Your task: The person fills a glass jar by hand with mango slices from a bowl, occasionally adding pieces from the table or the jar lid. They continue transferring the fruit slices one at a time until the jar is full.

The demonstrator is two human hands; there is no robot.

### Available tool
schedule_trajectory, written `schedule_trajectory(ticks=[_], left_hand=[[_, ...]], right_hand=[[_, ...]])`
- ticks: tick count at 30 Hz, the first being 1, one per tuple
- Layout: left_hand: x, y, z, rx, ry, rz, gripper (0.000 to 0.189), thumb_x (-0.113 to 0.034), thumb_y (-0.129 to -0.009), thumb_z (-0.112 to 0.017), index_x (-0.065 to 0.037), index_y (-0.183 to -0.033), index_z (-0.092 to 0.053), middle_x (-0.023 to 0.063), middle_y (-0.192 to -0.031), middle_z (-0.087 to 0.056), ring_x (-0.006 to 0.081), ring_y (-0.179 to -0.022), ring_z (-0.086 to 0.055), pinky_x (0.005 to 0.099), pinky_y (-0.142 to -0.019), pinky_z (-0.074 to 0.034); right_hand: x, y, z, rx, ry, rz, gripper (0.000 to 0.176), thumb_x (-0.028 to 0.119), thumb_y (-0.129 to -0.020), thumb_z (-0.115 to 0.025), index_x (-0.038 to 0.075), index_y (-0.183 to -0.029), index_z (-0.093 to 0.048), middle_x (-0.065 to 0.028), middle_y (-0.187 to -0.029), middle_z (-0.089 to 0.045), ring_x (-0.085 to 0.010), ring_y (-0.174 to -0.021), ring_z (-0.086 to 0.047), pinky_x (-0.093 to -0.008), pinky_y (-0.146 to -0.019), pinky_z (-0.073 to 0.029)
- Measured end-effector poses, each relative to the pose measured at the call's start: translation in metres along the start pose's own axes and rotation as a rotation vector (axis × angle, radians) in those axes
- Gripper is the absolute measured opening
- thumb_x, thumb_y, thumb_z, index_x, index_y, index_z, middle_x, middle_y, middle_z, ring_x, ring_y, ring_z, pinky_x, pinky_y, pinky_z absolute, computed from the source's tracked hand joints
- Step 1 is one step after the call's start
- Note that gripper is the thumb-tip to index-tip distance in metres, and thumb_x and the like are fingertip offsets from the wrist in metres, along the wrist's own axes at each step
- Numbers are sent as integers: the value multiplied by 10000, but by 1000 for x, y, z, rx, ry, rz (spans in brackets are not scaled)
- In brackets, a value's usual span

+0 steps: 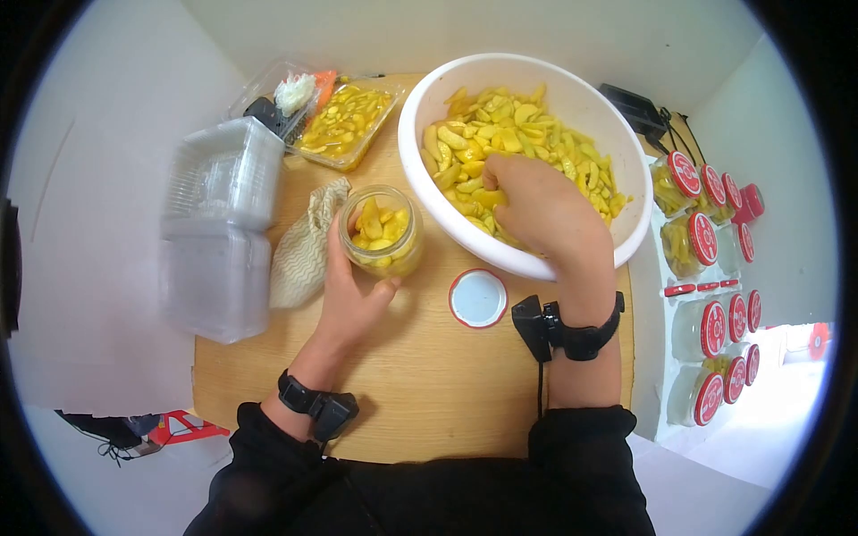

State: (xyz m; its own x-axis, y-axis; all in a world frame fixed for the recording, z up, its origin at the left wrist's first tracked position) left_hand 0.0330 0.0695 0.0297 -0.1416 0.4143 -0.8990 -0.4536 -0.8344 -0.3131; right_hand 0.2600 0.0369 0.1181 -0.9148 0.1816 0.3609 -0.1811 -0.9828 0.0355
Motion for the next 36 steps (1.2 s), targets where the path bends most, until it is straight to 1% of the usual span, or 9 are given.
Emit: schedule_trajectory(ticks=[3, 9, 12, 15, 18, 21, 24, 31, 36], left_hand=[[2, 0, 0, -2, -17, 3, 978, -62, -736, -727, 30, -1572, -229, 240, -1519, -381, 365, -1449, -386, 442, -1220, -302], [2, 1, 1, 0, -17, 11, 982, -56, -738, -717, 24, -1583, -224, 242, -1540, -375, 363, -1460, -383, 443, -1225, -301], [-1, 1, 1, -5, -47, -8, 974, -45, -743, -710, 21, -1587, -230, 240, -1543, -381, 363, -1459, -389, 443, -1223, -304], [-5, 0, 2, 0, -71, -16, 966, -36, -748, -707, 20, -1589, -237, 235, -1543, -391, 362, -1459, -393, 443, -1221, -309], [-4, 0, 2, -4, -70, -5, 961, -34, -743, -717, 15, -1583, -255, 227, -1531, -409, 354, -1447, -408, 440, -1209, -327], [3, 1, 1, -18, -12, 26, 950, -48, -727, -763, 4, -1554, -299, 212, -1496, -434, 341, -1408, -442, 431, -1175, -368], [7, 0, 1, -63, -10, 15, 945, -85, -699, -833, -7, -1508, -351, 189, -1413, -464, 328, -1317, -491, 422, -1113, -418], [-15, -1, -3, -28, -301, -142, 1017, -170, -636, -939, -35, -1476, -382, 175, -1276, -461, 359, -1210, -469, 459, -1059, -419], [-11, 1, -3, -35, -253, -124, 1014, -179, -639, -945, -38, -1470, -382, 181, -1293, -450, 373, -1238, -448, 474, -1078, -403]], right_hand=[[-7, -4, -6, -56, 49, 66, 199, 21, -819, -668, 35, -1014, -628, -145, -899, -657, -300, -875, -643, -410, -769, -500], [-2, -1, -4, -81, 42, 57, 117, 35, -832, -653, 24, -948, -640, -142, -849, -658, -306, -810, -644, -405, -737, -506], [0, -4, -1, -3, 43, -7, 161, 78, -853, -618, 14, -984, -687, -222, -952, -699, -400, -953, -666, -475, -858, -517], [-1, -7, 8, -117, -29, 39, 181, 96, -856, -649, 7, -1008, -689, -208, -954, -703, -375, -903, -678, -450, -830, -534], [8, -5, 20, -258, -262, 185, 119, 34, -880, -669, 9, -996, -674, -77, -840, -669, -166, -756, -629, -305, -697, -509], [22, -3, 29, -223, -462, 207, 131, 21, -899, -675, -1, -1028, -683, -35, -859, -662, -105, -768, -608, -251, -715, -500], [40, 5, 33, -246, -522, 340, 132, 2, -897, -675, -9, -1028, -684, -25, -882, -665, -88, -764, -608, -240, -707, -496], [90, 22, 22, -258, -476, 477, 140, -16, -866, -682, 5, -1004, -683, -68, -880, -654, -142, -723, -626, -269, -670, -504], [103, 21, 1, -201, -339, 428, 145, 14, -870, -686, 18, -1015, -676, -113, -862, -680, -211, -699, -648, -312, -666, -523]])
Point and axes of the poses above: each hand's wrist, its own y-axis away from the middle knuckle, its own z-axis out of the back of the hand, x = y × z, the point moved 8 cm from there along -y, towards the middle knuckle
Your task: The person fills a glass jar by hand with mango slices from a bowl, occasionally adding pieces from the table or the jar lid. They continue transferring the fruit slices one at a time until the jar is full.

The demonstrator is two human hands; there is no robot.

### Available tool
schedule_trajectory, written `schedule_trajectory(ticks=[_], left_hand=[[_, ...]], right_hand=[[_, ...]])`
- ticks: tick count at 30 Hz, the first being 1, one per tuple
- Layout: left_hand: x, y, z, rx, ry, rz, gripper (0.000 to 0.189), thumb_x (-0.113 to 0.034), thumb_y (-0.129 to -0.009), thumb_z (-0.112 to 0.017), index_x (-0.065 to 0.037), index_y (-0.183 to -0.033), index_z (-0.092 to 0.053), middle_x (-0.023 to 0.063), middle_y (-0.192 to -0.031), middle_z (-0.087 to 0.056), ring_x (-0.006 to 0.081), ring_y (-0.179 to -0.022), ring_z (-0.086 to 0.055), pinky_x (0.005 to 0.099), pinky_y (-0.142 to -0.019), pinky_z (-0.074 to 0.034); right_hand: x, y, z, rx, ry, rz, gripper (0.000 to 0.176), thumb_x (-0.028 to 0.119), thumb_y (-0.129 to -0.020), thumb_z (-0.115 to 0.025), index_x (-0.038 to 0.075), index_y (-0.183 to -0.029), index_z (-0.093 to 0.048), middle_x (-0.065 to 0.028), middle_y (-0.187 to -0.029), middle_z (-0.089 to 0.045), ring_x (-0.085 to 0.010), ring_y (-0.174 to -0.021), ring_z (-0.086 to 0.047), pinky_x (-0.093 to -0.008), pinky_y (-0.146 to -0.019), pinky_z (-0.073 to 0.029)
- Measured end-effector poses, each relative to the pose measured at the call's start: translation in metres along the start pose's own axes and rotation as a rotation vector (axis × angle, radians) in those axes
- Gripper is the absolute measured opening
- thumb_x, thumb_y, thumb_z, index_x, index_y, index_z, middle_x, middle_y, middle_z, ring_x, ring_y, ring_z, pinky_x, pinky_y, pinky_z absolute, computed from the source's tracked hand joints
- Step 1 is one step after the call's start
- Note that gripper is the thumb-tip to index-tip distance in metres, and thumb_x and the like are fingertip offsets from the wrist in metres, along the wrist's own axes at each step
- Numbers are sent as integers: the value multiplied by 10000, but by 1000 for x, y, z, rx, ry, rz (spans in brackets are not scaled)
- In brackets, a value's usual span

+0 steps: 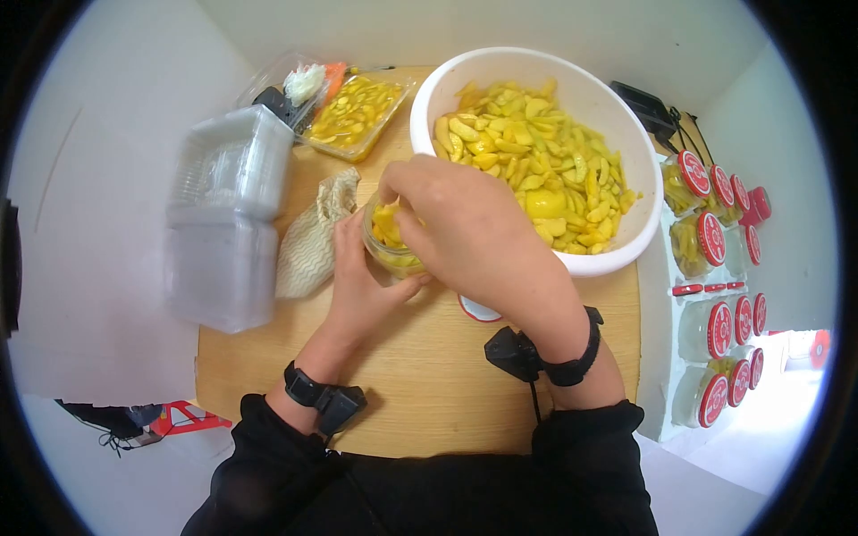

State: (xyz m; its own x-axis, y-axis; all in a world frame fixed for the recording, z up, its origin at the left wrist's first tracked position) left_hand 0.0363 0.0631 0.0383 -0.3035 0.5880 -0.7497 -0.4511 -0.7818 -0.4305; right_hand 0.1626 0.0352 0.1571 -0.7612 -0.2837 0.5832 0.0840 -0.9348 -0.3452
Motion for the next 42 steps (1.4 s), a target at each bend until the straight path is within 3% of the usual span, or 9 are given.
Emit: schedule_trajectory(ticks=[10, 13, 16, 19, 22, 26, 32, 38, 42], left_hand=[[-1, -1, -1, 20, -1, 3, 1006, -175, -644, -943, -42, -1469, -383, 181, -1296, -446, 370, -1242, -453, 477, -1078, -407], [-2, -1, 0, 18, 1, 6, 999, -174, -644, -944, -45, -1466, -391, 181, -1296, -454, 369, -1245, -454, 474, -1083, -404], [-8, -2, 4, -14, -7, -3, 984, -172, -648, -943, -42, -1459, -401, 185, -1297, -464, 369, -1249, -454, 470, -1090, -401], [-8, -1, 4, -11, -10, 20, 972, -171, -651, -941, -28, -1450, -406, 187, -1318, -472, 369, -1263, -451, 467, -1100, -394], [-7, -2, 3, 2, -13, 0, 972, -173, -653, -942, -13, -1447, -405, 188, -1345, -470, 370, -1286, -448, 466, -1109, -391], [-4, -1, 1, 26, -6, 24, 970, -178, -660, -941, -11, -1449, -401, 187, -1360, -469, 371, -1301, -452, 464, -1117, -391], [-1, -2, -1, 64, 0, 57, 982, -184, -675, -936, -19, -1466, -379, 192, -1364, -462, 368, -1304, -459, 461, -1118, -393], [-1, -1, -1, 63, -2, 52, 991, -187, -679, -934, -17, -1475, -368, 194, -1365, -460, 371, -1301, -468, 459, -1113, -404], [-3, -2, 0, 52, -6, 43, 990, -185, -677, -934, -14, -1473, -371, 198, -1358, -469, 373, -1295, -477, 455, -1113, -408]], right_hand=[[-4, 0, -7, 95, 90, -37, 161, 47, -892, -681, 23, -1049, -706, -151, -866, -726, -276, -754, -712, -361, -707, -553], [-3, 2, -1, 34, 4, 76, 151, 44, -895, -680, 20, -1039, -716, -141, -880, -732, -256, -779, -718, -339, -712, -548], [-11, 5, 29, -25, 0, -31, 191, 39, -899, -675, 18, -1085, -712, -107, -878, -732, -202, -781, -698, -307, -712, -533], [-33, 16, 76, -219, 111, -109, 234, 43, -899, -678, 15, -1129, -701, -75, -873, -723, -155, -780, -659, -284, -710, -518], [-63, 25, 102, -219, 284, -215, 264, 59, -897, -688, 22, -1159, -694, -61, -861, -713, -131, -760, -614, -281, -704, -509], [-108, 39, 85, 118, 368, -411, 220, 79, -887, -662, 24, -1097, -695, -135, -861, -719, -232, -755, -659, -356, -710, -523], [-124, 39, 75, 150, 471, -516, 231, 64, -854, -646, 30, -1075, -702, -171, -908, -713, -289, -849, -686, -373, -799, -542], [-114, 28, 68, 15, 414, -310, 239, 59, -854, -659, 21, -1086, -703, -149, -1000, -724, -295, -907, -694, -393, -837, -549], [-99, 20, 41, 197, 251, -326, 255, 75, -875, -650, 37, -1121, -707, -142, -1079, -728, -304, -992, -684, -403, -890, -539]])
Point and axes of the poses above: each hand's wrist, its own y-axis away from the middle knuckle, its own z-axis out of the back of the hand, x = y × z, the point moved 8 cm from there along -y, towards the middle knuckle
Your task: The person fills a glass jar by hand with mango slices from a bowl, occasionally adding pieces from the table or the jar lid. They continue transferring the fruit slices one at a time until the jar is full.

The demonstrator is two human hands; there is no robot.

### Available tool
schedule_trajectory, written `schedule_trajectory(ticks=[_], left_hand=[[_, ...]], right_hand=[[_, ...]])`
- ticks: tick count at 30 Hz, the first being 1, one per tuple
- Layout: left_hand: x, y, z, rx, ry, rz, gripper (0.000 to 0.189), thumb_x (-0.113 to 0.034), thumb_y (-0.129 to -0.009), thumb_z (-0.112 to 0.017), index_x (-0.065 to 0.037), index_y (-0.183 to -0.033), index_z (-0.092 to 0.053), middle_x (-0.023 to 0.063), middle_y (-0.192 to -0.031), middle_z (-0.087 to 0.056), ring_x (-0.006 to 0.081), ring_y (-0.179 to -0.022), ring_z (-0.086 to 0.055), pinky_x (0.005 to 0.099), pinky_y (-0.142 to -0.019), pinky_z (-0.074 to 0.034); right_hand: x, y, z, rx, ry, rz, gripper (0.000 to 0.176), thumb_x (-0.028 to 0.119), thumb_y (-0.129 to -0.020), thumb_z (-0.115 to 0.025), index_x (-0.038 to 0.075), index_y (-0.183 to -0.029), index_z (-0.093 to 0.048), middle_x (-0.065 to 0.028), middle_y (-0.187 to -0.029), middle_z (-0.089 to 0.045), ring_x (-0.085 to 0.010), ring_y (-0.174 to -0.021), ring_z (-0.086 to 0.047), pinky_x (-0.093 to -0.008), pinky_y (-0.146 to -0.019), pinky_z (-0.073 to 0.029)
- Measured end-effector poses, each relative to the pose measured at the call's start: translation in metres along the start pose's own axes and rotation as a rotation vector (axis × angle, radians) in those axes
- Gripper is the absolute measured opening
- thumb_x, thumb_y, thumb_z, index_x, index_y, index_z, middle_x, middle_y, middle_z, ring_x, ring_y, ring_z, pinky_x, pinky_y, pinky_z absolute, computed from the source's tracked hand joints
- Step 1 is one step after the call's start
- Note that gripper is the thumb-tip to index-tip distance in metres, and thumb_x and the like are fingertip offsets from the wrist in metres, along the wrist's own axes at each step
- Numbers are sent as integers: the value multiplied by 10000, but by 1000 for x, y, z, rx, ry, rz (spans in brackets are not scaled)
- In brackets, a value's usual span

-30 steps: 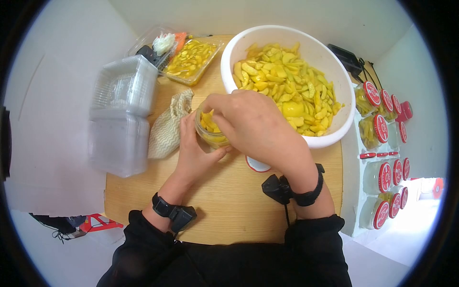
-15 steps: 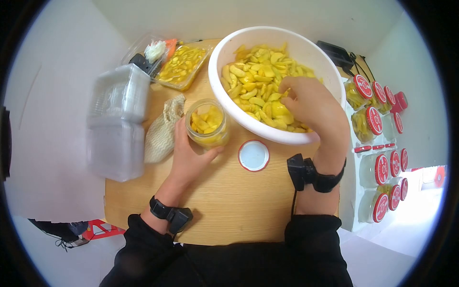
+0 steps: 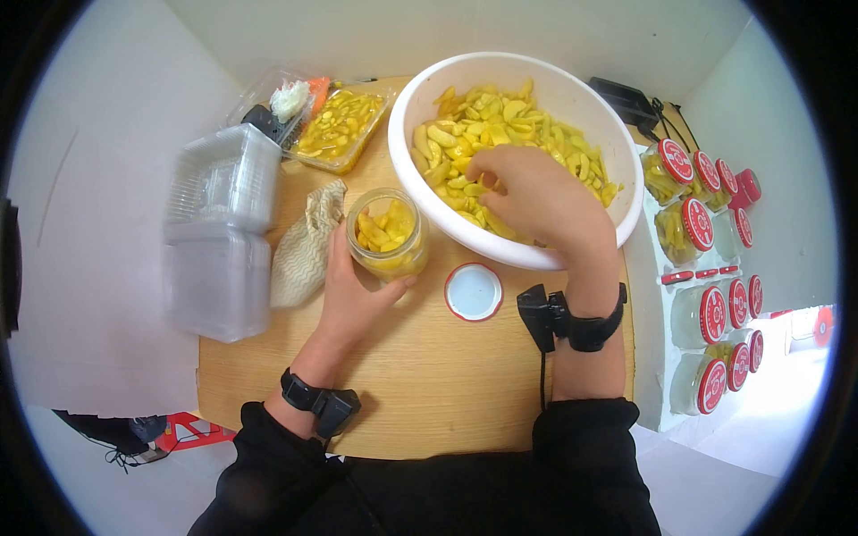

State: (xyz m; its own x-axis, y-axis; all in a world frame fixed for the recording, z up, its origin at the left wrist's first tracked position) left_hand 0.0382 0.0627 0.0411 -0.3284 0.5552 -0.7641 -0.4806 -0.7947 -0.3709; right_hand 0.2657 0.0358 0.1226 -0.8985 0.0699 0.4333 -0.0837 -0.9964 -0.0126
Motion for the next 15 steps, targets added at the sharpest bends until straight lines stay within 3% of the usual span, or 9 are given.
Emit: schedule_trajectory(ticks=[5, 15], left_hand=[[0, 0, 0, -10, -1, -8, 987, -186, -676, -937, -13, -1471, -377, 201, -1354, -483, 372, -1293, -482, 457, -1112, -409], [2, 0, -1, 11, 3, 21, 999, -200, -682, -935, -15, -1483, -368, 200, -1352, -485, 369, -1287, -486, 459, -1107, -407]], right_hand=[[5, 3, -17, 109, -104, -3, 296, 140, -927, -607, 87, -1195, -720, -144, -1160, -721, -308, -1131, -656, -408, -985, -509], [24, 7, -12, 261, -262, 47, 309, 157, -931, -589, 84, -1202, -720, -143, -1077, -750, -301, -981, -700, -372, -901, -523]])
Point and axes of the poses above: each hand's wrist, its own y-axis away from the middle knuckle, its own z-axis out of the back of the hand, x = y × z, the point moved 8 cm from there along -y, towards the middle knuckle
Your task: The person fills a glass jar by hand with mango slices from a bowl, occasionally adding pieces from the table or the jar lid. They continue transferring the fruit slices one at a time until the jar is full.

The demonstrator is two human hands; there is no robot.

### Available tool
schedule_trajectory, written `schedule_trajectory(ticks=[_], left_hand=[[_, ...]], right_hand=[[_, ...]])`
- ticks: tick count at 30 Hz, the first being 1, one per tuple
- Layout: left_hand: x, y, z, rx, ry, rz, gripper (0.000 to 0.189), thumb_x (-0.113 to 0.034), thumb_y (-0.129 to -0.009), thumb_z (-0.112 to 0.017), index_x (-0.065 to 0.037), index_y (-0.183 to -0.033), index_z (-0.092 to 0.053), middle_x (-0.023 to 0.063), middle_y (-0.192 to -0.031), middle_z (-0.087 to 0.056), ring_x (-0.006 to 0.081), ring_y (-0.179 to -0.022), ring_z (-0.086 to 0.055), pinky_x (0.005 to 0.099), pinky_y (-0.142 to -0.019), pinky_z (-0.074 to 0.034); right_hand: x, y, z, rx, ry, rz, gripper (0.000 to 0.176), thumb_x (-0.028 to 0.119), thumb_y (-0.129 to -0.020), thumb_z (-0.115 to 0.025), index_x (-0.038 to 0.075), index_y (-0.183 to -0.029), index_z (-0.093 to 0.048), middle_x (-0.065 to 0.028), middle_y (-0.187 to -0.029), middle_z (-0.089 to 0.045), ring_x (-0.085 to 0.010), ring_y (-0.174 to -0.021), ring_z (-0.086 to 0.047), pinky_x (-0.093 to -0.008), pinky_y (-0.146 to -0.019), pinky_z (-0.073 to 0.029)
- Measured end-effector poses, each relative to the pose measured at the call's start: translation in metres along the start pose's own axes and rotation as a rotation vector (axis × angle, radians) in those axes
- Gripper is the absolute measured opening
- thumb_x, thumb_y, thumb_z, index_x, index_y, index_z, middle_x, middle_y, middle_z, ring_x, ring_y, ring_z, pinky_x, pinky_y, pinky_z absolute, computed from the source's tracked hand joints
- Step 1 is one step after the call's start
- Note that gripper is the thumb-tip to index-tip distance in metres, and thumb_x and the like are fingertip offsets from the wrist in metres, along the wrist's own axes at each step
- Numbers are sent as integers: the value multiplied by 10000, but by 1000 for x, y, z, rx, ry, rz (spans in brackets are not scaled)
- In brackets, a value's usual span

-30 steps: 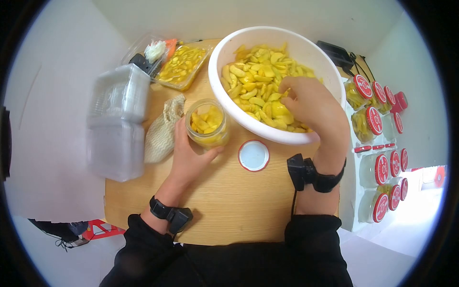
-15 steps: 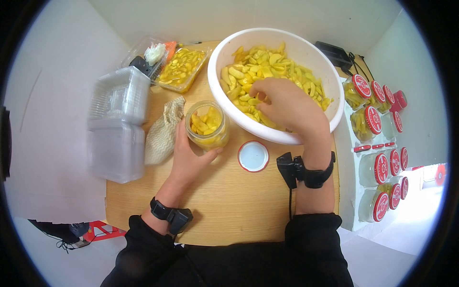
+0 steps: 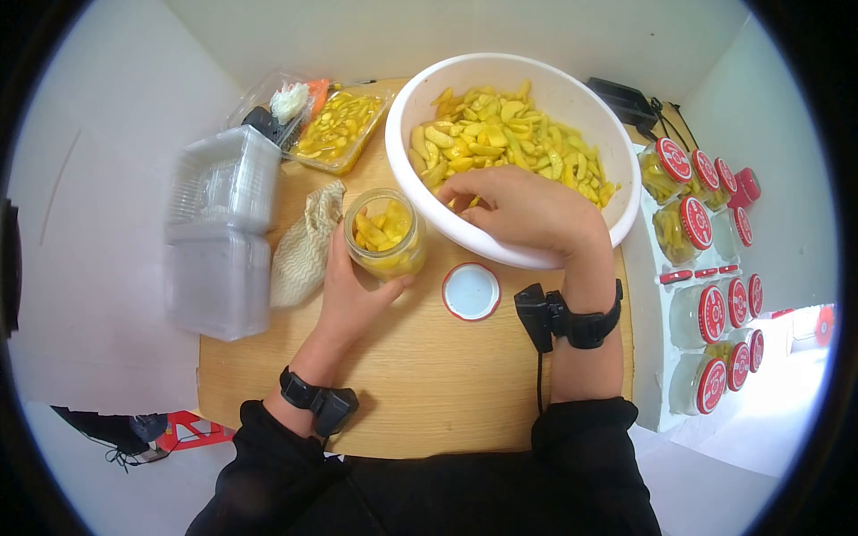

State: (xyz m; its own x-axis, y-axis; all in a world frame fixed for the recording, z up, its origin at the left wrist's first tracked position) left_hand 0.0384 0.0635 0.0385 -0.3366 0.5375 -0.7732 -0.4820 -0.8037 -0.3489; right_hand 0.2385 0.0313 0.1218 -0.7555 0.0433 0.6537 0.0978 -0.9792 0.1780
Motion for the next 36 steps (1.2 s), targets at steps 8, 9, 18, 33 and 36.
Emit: schedule_trajectory(ticks=[8, 9, 18, 33, 36], left_hand=[[0, 0, 0, -6, 13, -11, 997, -210, -685, -931, -14, -1483, -367, 204, -1347, -489, 372, -1287, -488, 462, -1103, -408], [1, 0, -1, -5, 13, -10, 997, -210, -685, -931, -13, -1483, -366, 204, -1346, -489, 373, -1288, -488, 462, -1103, -408], [2, 0, -2, -3, 7, -20, 1004, -219, -692, -929, -9, -1488, -353, 205, -1341, -488, 374, -1280, -491, 465, -1098, -413], [2, 0, -1, 0, 28, -16, 984, -215, -695, -926, -13, -1477, -363, 202, -1340, -494, 377, -1283, -487, 469, -1100, -407], [1, -1, 0, 0, 34, -14, 979, -215, -697, -924, -17, -1477, -366, 200, -1344, -495, 375, -1287, -485, 469, -1106, -403]], right_hand=[[-1, 0, -4, 41, -41, 38, 351, 203, -986, -546, 74, -1283, -681, -139, -1126, -746, -280, -1023, -698, -357, -921, -517], [0, 1, -4, 64, -54, 56, 346, 201, -998, -544, 76, -1296, -670, -131, -1125, -744, -262, -1019, -695, -348, -917, -515], [-4, 1, -4, 134, -65, 59, 304, 188, -1020, -556, 64, -1282, -647, -79, -1059, -733, -166, -949, -664, -295, -865, -507], [-6, -3, 17, -132, -39, 57, 223, 115, -914, -597, 14, -1095, -678, -98, -928, -695, -214, -865, -655, -337, -820, -521], [-9, -3, 21, -190, -113, 42, 207, 92, -897, -597, 9, -1072, -671, -85, -917, -685, -179, -859, -643, -321, -812, -517]])
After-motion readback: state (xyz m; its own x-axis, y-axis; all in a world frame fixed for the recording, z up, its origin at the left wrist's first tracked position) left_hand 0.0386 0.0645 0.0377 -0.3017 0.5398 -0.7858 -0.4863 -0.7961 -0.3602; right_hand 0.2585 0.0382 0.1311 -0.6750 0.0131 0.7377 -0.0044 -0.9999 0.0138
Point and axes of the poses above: each hand's wrist, its own y-axis away from the middle knuckle, its own z-axis out of the back of the hand, x = y × z, the point moved 8 cm from there along -y, towards the middle knuckle
